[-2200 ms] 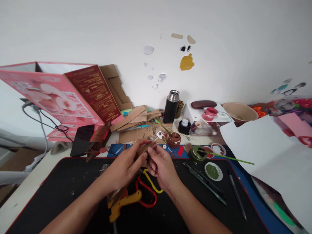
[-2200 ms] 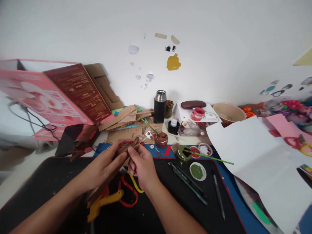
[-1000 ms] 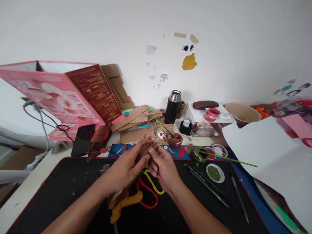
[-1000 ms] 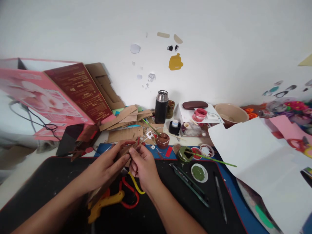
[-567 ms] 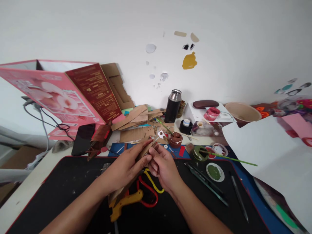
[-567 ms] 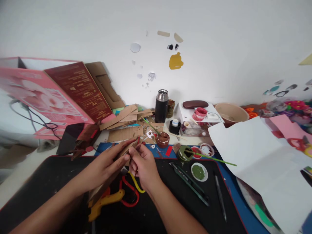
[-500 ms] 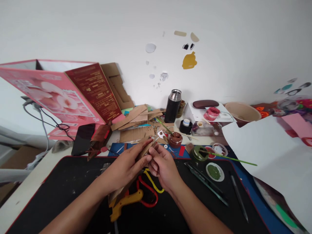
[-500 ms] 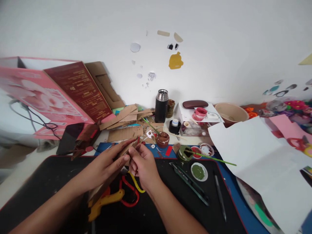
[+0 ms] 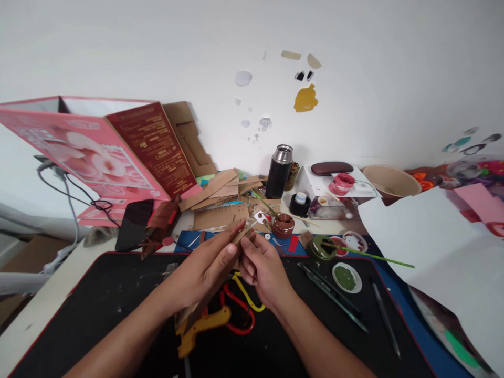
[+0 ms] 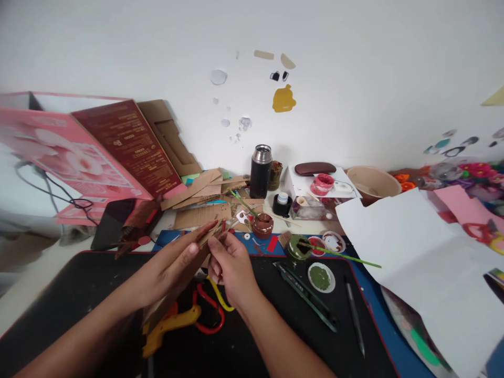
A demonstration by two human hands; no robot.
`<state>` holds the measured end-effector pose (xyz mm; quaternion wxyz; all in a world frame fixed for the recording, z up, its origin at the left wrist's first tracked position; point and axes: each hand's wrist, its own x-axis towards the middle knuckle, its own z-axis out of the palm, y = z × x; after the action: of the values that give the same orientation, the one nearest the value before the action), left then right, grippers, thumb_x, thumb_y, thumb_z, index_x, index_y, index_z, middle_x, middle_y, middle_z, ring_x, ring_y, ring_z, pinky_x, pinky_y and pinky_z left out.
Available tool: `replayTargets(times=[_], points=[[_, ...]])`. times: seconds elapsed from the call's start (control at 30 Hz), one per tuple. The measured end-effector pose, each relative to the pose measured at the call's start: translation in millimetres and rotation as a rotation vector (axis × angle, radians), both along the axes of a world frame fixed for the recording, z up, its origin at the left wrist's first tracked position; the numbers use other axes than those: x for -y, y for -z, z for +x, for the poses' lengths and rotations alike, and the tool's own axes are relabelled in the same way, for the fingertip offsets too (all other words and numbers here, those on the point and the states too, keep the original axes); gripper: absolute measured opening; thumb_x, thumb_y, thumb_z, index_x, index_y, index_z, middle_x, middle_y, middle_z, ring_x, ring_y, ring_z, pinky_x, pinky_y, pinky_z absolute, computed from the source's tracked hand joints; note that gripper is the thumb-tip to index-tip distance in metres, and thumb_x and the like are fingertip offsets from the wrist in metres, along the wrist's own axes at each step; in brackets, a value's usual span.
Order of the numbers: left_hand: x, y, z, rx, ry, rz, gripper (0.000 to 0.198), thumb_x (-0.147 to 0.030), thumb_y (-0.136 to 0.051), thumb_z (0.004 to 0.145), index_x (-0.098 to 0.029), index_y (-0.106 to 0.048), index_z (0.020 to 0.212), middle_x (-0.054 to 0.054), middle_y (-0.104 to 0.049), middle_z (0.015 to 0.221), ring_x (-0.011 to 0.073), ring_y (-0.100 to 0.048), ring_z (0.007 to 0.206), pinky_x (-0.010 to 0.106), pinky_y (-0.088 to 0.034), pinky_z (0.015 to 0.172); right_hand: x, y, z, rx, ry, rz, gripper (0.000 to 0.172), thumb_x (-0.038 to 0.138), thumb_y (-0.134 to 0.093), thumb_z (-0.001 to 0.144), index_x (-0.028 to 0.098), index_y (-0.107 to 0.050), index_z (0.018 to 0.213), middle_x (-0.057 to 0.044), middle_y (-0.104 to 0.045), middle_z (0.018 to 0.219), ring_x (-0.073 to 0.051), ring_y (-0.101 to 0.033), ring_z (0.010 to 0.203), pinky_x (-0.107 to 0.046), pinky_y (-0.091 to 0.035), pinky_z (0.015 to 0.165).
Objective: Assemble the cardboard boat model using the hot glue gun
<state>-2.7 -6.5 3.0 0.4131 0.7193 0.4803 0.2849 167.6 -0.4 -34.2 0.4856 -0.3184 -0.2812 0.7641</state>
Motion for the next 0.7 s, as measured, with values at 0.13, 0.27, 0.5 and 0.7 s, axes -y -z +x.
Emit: replayTargets(times=[0.13,0.27,0.5,0.7], points=[[0.8,0.1,-1.7,0.051,-0.054,-0.067,0.059,-0.056,-0.040,0.111,-0.029,-0.051,0.162,0.004,-0.045,0.171,0.0285,-0.035,0.162,0.051,-0.015,0.136,-0.1,0.9,-0.6,0.008,-0.001,0.017,0.053,0.062,-0.088,0.080,0.022,-0.054,0.083,0.014,-0.042,0.045,-0.004,-0.027,0.036,-0.016,-0.021,0.036],[-2.3,-1.7,-3.4,0.084,-0.069,-0.098,0.063,-0.060,-0.044,0.108,-0.026,-0.056,0.159,0.005,-0.047,0.169,0.0305,-0.039,0.160,0.048,-0.023,0.134,-0.5,0.5,-0.2,0.011,0.003,0.019,0.053,0.062,-0.088,0.080,0.022,-0.054,0.083,0.015,-0.041,0.045,-0.004,-0.026,0.036,-0.016,-0.020,0.036],[-6.9,-7.2,-0.2,0.153,-0.110,-0.138,0.060,-0.061,-0.054,0.104,-0.030,-0.060,0.155,0.001,-0.055,0.165,0.0310,-0.042,0.158,0.047,-0.028,0.133,-0.5,0.9,-1.0,0.011,0.009,0.009,0.053,0.063,-0.087,0.080,0.022,-0.055,0.083,0.014,-0.042,0.046,-0.004,-0.026,0.035,-0.017,-0.019,0.035],[-9.0,-11.2,1.5,0.258,-0.157,-0.193,0.058,-0.058,-0.065,0.099,-0.032,-0.065,0.150,0.003,-0.062,0.159,0.0339,-0.049,0.153,0.048,-0.036,0.129,0.2,1.2,-2.7,-0.002,0.011,0.015,0.054,0.065,-0.086,0.082,0.022,-0.054,0.081,0.013,-0.044,0.045,-0.004,-0.027,0.035,-0.017,-0.020,0.034]])
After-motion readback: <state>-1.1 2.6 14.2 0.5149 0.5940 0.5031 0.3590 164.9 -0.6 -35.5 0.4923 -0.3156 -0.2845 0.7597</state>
